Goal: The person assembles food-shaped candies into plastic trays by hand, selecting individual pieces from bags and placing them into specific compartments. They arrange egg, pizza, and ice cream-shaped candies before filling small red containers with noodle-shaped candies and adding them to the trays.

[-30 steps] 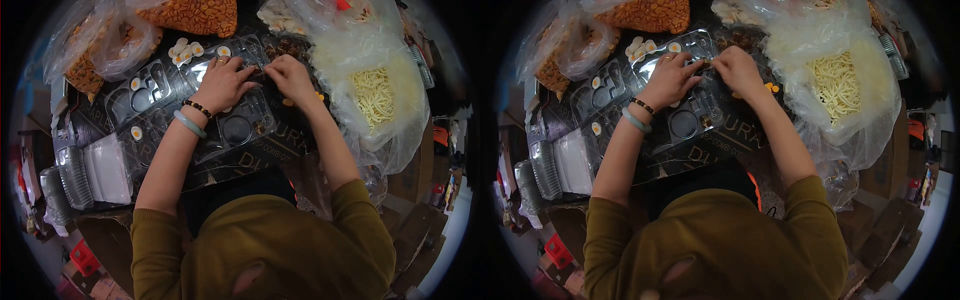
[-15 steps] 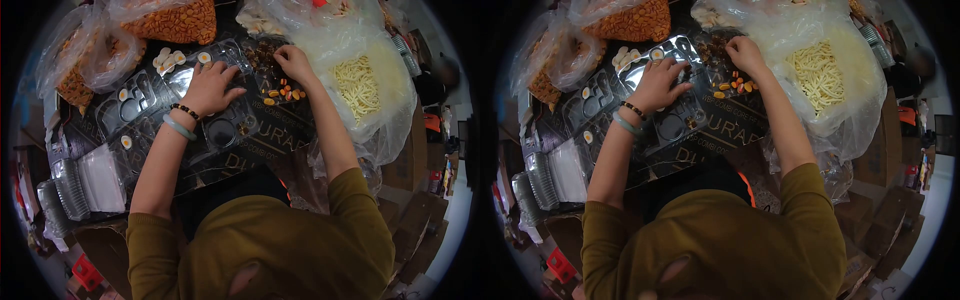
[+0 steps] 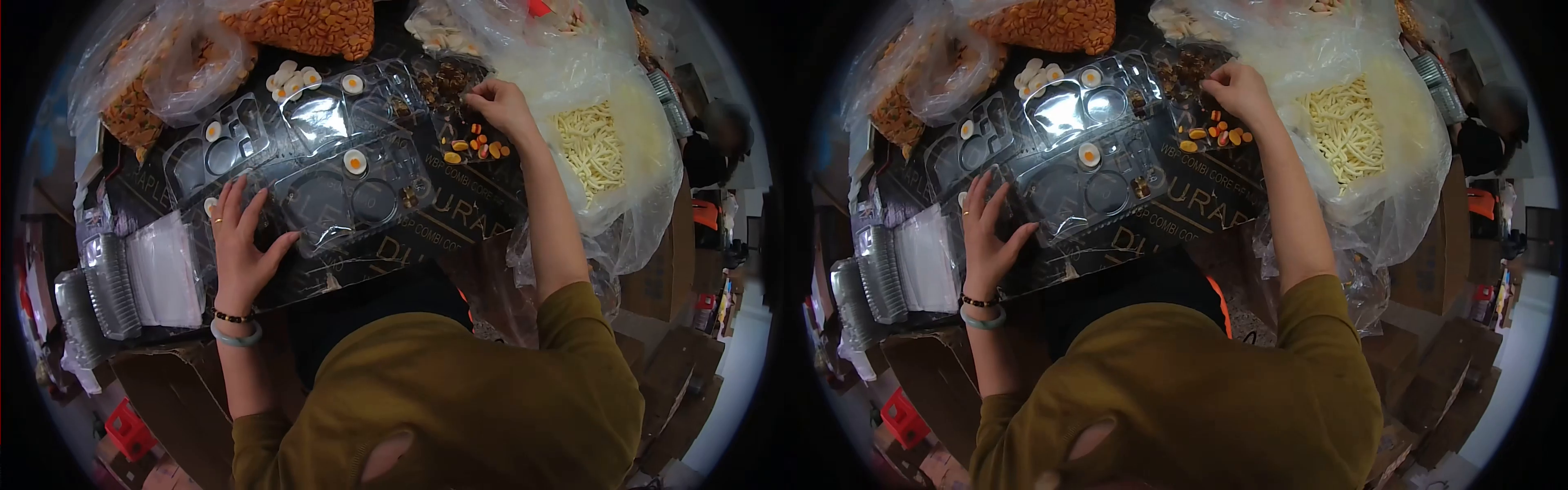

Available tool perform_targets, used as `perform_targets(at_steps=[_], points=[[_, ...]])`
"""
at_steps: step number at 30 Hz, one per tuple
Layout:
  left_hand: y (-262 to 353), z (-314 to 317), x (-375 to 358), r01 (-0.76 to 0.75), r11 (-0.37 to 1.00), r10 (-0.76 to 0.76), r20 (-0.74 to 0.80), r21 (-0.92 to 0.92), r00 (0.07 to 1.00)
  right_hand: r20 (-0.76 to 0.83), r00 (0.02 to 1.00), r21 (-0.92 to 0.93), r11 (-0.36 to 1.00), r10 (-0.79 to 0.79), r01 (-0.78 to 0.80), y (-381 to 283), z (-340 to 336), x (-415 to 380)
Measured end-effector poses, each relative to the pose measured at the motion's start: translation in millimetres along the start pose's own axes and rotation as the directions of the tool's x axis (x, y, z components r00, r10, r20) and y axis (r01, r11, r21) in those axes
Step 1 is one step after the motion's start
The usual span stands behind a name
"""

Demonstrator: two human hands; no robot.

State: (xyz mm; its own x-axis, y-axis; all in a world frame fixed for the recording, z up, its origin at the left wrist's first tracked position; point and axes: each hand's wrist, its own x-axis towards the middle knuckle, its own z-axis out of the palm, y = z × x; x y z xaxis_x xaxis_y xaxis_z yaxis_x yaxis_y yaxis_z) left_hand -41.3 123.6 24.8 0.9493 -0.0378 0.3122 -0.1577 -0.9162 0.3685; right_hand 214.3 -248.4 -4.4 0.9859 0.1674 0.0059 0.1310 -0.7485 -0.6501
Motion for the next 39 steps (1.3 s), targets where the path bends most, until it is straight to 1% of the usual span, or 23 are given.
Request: perform_targets(at_steps=[2, 3, 6, 8, 10, 12, 14, 15, 16, 17, 18, 19, 21, 24, 25, 28, 31, 34, 36, 37, 39], points=[[-5, 3, -10, 0.035, 0.999, -0.036, -0.019, -0.04, 0.999, 0.044, 0.999, -0.2, 0.98, -0.01, 0.019, -25, 0, -11], [-7, 3, -15, 0.055, 0.997, -0.057, -0.029, -0.057, 0.998, 0.009, 0.998, -0.236, 0.97, -0.062, 0.063, -23, 8, -10], [-5, 3, -25, 0.075, 0.994, -0.077, -0.02, -0.079, 0.997, -0.025, 0.995, -0.32, 0.944, -0.093, 0.08, -24, 10, -8], [-8, 2, -32, 0.07, 0.996, -0.073, -0.05, -0.062, 0.996, -0.093, 0.993, -0.226, 0.973, -0.073, 0.05, -16, 9, -5], [-10, -2, -39, 0.095, 0.994, -0.098, -0.057, -0.046, 0.994, -0.168, 0.985, -0.131, 0.991, -0.047, 0.025, -28, 5, -12], [-14, -2, -48, 0.135, 0.988, -0.141, -0.075, -0.081, 0.987, -0.098, 0.993, 0.181, 0.98, -0.062, 0.079, -60, 12, -32], [-17, 1, -54, 0.137, 0.989, -0.144, -0.122, -0.063, 0.982, 0.046, 0.991, 0.405, 0.909, -0.123, 0.094, -116, 35, -70], [-19, 6, -56, 0.136, 0.989, -0.142, -0.144, -0.056, 0.979, 0.11, 0.978, 0.523, 0.847, -0.175, 0.093, -146, 53, -91], [-21, 11, -57, 0.128, 0.99, -0.135, -0.166, -0.051, 0.977, 0.189, 0.959, 0.474, 0.875, -0.213, 0.101, -166, 70, -106], [-21, 15, -58, 0.132, 0.99, -0.139, -0.201, -0.047, 0.97, 0.257, 0.926, 0.434, 0.889, -0.276, 0.145, -183, 88, -118], [-22, 17, -58, 0.136, 0.99, -0.143, -0.217, -0.047, 0.966, 0.311, 0.895, 0.492, 0.86, -0.319, 0.135, -196, 108, -128], [-22, 20, -58, 0.14, 0.989, -0.147, -0.233, -0.049, 0.961, 0.339, 0.881, 0.475, 0.869, -0.329, 0.141, -207, 127, -135], [-23, 24, -59, 0.141, 0.988, -0.155, -0.263, -0.07, 0.952, 0.399, 0.841, 0.366, 0.905, -0.365, 0.219, -226, 154, -143], [-22, 28, -62, 0.137, 0.981, -0.173, -0.304, -0.137, 0.937, 0.366, 0.833, 0.193, 0.909, -0.416, 0.369, -242, 173, -144], [-21, 29, -63, 0.138, 0.977, -0.184, -0.316, -0.162, 0.931, 0.365, 0.831, 0.148, 0.908, -0.419, 0.393, -243, 178, -143], [-22, 29, -65, 0.121, 0.974, -0.178, -0.322, -0.189, 0.93, 0.308, 0.822, 0.094, 0.875, -0.48, 0.475, -243, 174, -148], [-23, 29, -65, 0.109, 0.974, -0.169, -0.322, -0.196, 0.931, 0.206, 0.845, 0.105, 0.87, -0.493, 0.482, -240, 171, -154], [-23, 29, -66, 0.108, 0.975, -0.166, -0.322, -0.192, 0.932, 0.125, 0.77, -0.001, 0.776, -0.626, 0.631, -230, 179, -159], [-24, 30, -65, 0.109, 0.976, -0.166, -0.318, -0.188, 0.934, 0.099, 0.699, -0.116, 0.689, -0.709, 0.715, -227, 182, -162], [-24, 30, -65, 0.111, 0.976, -0.166, -0.312, -0.189, 0.935, 0.09, 0.659, -0.173, 0.64, -0.747, 0.749, -225, 183, -165], [-24, 30, -65, 0.113, 0.979, -0.161, -0.297, -0.172, 0.941, 0.036, 0.612, -0.21, 0.593, -0.79, 0.778, -224, 185, -169]])
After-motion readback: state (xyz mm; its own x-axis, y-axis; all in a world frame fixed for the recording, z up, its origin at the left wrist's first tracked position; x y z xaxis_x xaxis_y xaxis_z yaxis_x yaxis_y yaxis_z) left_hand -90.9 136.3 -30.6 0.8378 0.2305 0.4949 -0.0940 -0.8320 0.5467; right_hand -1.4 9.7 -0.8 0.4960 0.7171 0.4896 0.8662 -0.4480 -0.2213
